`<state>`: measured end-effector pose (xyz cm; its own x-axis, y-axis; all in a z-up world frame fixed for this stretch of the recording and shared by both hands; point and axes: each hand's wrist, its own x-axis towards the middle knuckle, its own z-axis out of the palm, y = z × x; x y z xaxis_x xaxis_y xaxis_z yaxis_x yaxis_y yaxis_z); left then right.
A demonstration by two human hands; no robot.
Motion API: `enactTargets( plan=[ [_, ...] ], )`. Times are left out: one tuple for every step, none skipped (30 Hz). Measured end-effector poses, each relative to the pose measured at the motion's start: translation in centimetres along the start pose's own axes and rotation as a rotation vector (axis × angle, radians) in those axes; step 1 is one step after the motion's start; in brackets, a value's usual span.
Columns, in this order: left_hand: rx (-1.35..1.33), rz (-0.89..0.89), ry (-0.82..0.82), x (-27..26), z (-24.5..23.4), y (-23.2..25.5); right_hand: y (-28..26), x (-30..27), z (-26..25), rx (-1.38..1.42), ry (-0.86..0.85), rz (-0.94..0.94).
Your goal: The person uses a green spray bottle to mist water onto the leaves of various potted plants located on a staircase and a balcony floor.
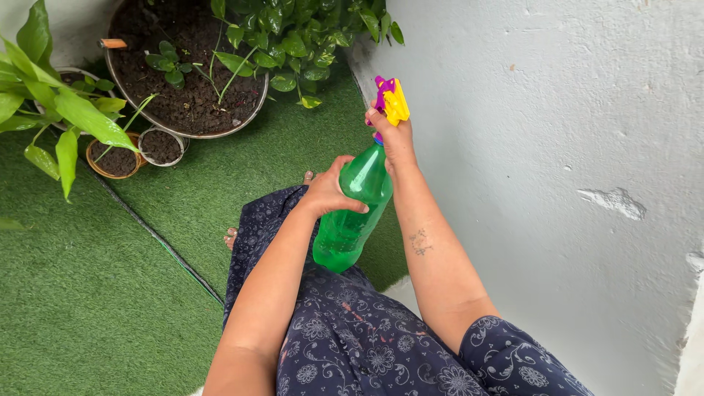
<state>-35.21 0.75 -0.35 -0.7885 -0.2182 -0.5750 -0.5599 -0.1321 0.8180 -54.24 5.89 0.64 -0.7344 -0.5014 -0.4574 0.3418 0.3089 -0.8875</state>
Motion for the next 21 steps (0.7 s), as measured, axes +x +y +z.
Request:
enactTargets(
  plan=[
    [0.001, -0.005, -0.019, 0.3, 0.1, 0.2, -0.2, -0.1, -0.6, -0.013, 0.023, 0.031],
    [0.003, -0.010, -0.038, 0.6, 0.1, 0.5, -0.2, -0.1, -1.2, -0.026, 0.045, 0.062],
    [0.003, -0.015, -0.057, 0.9, 0.2, 0.9, -0.1, 0.1, -1.7, -0.007, 0.054, 0.037],
    [0.033, -0.020, -0.068, 1.1, 0.2, 1.3, 0.1, 0.3, -2.2, 0.011, 0.064, 0.011],
    [0.062, -0.025, -0.078, 1.4, 0.2, 1.8, 0.3, 0.6, -2.6, 0.029, 0.072, -0.015],
    [0.091, -0.029, -0.088, 1.6, 0.2, 2.3, 0.4, 0.7, -3.1, 0.038, 0.104, 0.015],
    [0.144, -0.073, -0.105, 1.7, 0.3, 2.8, 0.6, 0.7, -3.5, 0.047, 0.135, 0.046],
    [0.197, -0.116, -0.123, 1.9, 0.3, 3.3, 0.6, 0.7, -3.9, 0.056, 0.166, 0.077],
    [0.252, -0.159, -0.140, 2.1, 0.4, 3.6, 0.6, 0.7, -4.1, 0.053, 0.167, 0.061],
    [0.242, -0.136, -0.154, 2.3, 0.5, 3.8, 0.4, 0.6, -4.4, 0.051, 0.169, 0.045],
    [0.232, -0.112, -0.167, 2.6, 0.6, 3.9, 0.1, 0.5, -4.5, 0.048, 0.171, 0.028],
    [0.222, -0.088, -0.180, 2.8, 0.8, 3.8, -0.2, 0.3, -4.8, 0.031, 0.184, 0.060],
    [0.184, -0.069, -0.183, 3.1, 1.0, 3.7, -0.5, -0.1, -5.1, 0.014, 0.198, 0.091],
    [0.145, -0.050, -0.186, 3.2, 1.2, 3.5, -0.7, -0.3, -5.4, -0.003, 0.211, 0.123],
    [0.107, -0.032, -0.189, 3.4, 1.3, 3.3, -0.8, -0.3, -5.5, 0.012, 0.210, 0.111],
    [0.118, -0.037, -0.196, 3.6, 1.4, 3.3, -0.7, -0.3, -5.8, 0.026, 0.209, 0.098],
    [0.128, -0.042, -0.203, 3.8, 1.6, 3.2, -0.4, -0.2, -6.1, 0.039, 0.208, 0.086],
    [0.139, -0.047, -0.210, 4.0, 1.7, 3.2, 0.0, -0.1, -6.3, 0.071, 0.219, 0.075],
    [0.137, -0.050, -0.218, 4.0, 1.7, 3.2, 0.5, 0.1, -6.5, 0.103, 0.229, 0.064],
    [0.135, -0.052, -0.225, 4.1, 1.7, 3.3, 0.9, 0.3, -6.6, 0.135, 0.239, 0.053],
    [0.133, -0.056, -0.231, 4.0, 1.6, 3.3, 1.3, 0.4, -6.7, 0.126, 0.239, 0.061]
  ],
)
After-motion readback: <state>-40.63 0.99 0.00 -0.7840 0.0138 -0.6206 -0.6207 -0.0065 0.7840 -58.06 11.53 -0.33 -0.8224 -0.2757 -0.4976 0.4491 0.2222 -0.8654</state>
